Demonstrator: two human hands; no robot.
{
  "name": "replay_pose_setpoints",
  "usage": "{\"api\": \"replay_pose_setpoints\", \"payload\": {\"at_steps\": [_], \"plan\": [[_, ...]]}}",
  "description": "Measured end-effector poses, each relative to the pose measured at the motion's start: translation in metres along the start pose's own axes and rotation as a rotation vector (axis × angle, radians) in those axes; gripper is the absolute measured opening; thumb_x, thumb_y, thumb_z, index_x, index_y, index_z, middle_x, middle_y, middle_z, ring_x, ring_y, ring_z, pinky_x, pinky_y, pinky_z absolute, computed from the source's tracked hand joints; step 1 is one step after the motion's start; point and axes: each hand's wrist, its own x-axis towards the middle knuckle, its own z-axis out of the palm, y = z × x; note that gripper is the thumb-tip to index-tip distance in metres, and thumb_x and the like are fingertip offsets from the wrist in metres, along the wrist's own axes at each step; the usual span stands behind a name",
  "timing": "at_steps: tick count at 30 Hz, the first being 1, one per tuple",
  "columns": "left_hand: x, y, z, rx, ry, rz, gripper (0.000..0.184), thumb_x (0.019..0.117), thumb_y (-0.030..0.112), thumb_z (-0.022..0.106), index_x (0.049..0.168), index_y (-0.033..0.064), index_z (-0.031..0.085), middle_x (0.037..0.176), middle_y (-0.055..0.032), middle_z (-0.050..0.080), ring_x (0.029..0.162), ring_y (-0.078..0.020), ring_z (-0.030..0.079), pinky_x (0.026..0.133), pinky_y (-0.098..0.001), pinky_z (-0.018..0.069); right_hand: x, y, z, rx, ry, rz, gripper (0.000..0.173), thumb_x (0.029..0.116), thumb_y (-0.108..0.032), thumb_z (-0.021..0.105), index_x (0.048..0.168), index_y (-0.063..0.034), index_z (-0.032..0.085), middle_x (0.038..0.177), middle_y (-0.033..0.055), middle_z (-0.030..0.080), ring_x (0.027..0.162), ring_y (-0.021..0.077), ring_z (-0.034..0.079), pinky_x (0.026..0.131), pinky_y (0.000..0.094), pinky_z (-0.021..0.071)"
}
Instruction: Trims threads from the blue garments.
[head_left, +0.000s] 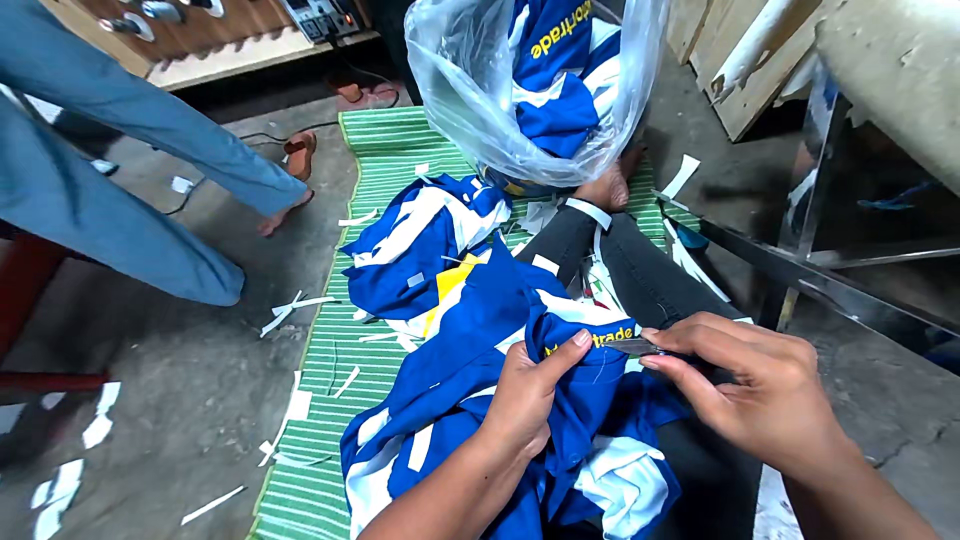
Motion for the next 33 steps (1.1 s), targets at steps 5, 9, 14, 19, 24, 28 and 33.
{"api": "replay_pose_setpoints", "payload": {"at_steps": [5, 9, 14, 19, 24, 28, 33], "plan": [[0.0002, 0.0004, -0.001, -0.024, -0.01, -0.012, 0.01, 0.1003, -0.001, 0.056, 0.103, -0.0028, 0.066, 0.091, -0.0115, 0.074, 0.087, -0.0147, 0.073, 0.085, -0.0327, 0.0605, -0.0003, 0.0004, 0.0, 0.013, -0.017, 0.009, 0.03, 0.1014, -0.037, 0.062, 0.1, -0.0122, 0.079, 0.09, 0.0036, 0.076, 0.077, 0.0108, 0.069, 0.065, 0.0303, 0.0518], [0.0, -0.0005, -0.0011, -0.056, -0.019, -0.022, 0.012, 0.1017, 0.0, 0.054, 0.104, -0.003, 0.065, 0.092, -0.0121, 0.074, 0.087, -0.0157, 0.073, 0.085, -0.0333, 0.0609, -0.0046, 0.0018, 0.0005, 0.096, -0.031, 0.051, 0.029, 0.1003, -0.037, 0.063, 0.099, -0.0124, 0.079, 0.089, 0.001, 0.075, 0.075, 0.0043, 0.065, 0.064, 0.0235, 0.0501], [-0.001, 0.0004, 0.0009, -0.046, -0.009, -0.021, 0.01, 0.1008, 0.0, 0.055, 0.103, -0.0024, 0.065, 0.091, -0.0108, 0.073, 0.086, -0.0147, 0.073, 0.084, -0.0324, 0.0609, -0.0059, 0.0023, -0.0002, 0.197, -0.013, 0.088, 0.03, 0.0984, -0.037, 0.067, 0.103, -0.0096, 0.078, 0.093, 0.0008, 0.074, 0.076, -0.0033, 0.062, 0.065, 0.0133, 0.0474], [-0.001, 0.0007, 0.0006, -0.042, -0.013, -0.033, 0.011, 0.1011, 0.0, 0.055, 0.103, -0.003, 0.066, 0.091, -0.0117, 0.073, 0.086, -0.0153, 0.073, 0.084, -0.0326, 0.0608, -0.0039, 0.0019, -0.0002, 0.105, -0.021, 0.065, 0.029, 0.1, -0.038, 0.064, 0.1, -0.0133, 0.079, 0.091, 0.0002, 0.075, 0.075, 0.0023, 0.065, 0.064, 0.0219, 0.0502], [-0.0004, 0.001, -0.0001, -0.046, -0.022, -0.044, 0.011, 0.1016, 0.0, 0.054, 0.104, -0.0033, 0.065, 0.091, -0.0122, 0.073, 0.086, -0.0158, 0.073, 0.085, -0.0335, 0.0609, -0.0036, 0.0024, -0.0015, 0.077, -0.014, 0.07, 0.029, 0.0998, -0.038, 0.064, 0.1, -0.0129, 0.079, 0.09, 0.0005, 0.075, 0.073, 0.0034, 0.064, 0.063, 0.0232, 0.0494], [-0.0009, 0.0017, 0.0003, -0.05, -0.017, -0.048, 0.011, 0.1016, 0.001, 0.054, 0.104, -0.0028, 0.064, 0.091, -0.012, 0.073, 0.086, -0.0158, 0.073, 0.085, -0.0332, 0.0609, -0.0037, 0.0034, -0.0028, 0.106, -0.016, 0.081, 0.03, 0.0987, -0.039, 0.065, 0.1, -0.0125, 0.079, 0.09, 0.0001, 0.074, 0.074, 0.0007, 0.063, 0.063, 0.0194, 0.0494], [-0.0004, 0.0019, 0.0002, -0.064, -0.032, -0.046, 0.012, 0.1016, 0.0, 0.054, 0.105, -0.0031, 0.064, 0.092, -0.0127, 0.073, 0.087, -0.0163, 0.073, 0.085, -0.0338, 0.0609, -0.0022, 0.0051, -0.0034, 0.122, -0.023, 0.083, 0.03, 0.0983, -0.039, 0.066, 0.101, -0.013, 0.079, 0.092, -0.0007, 0.075, 0.074, -0.0007, 0.062, 0.063, 0.0182, 0.0479]]}}
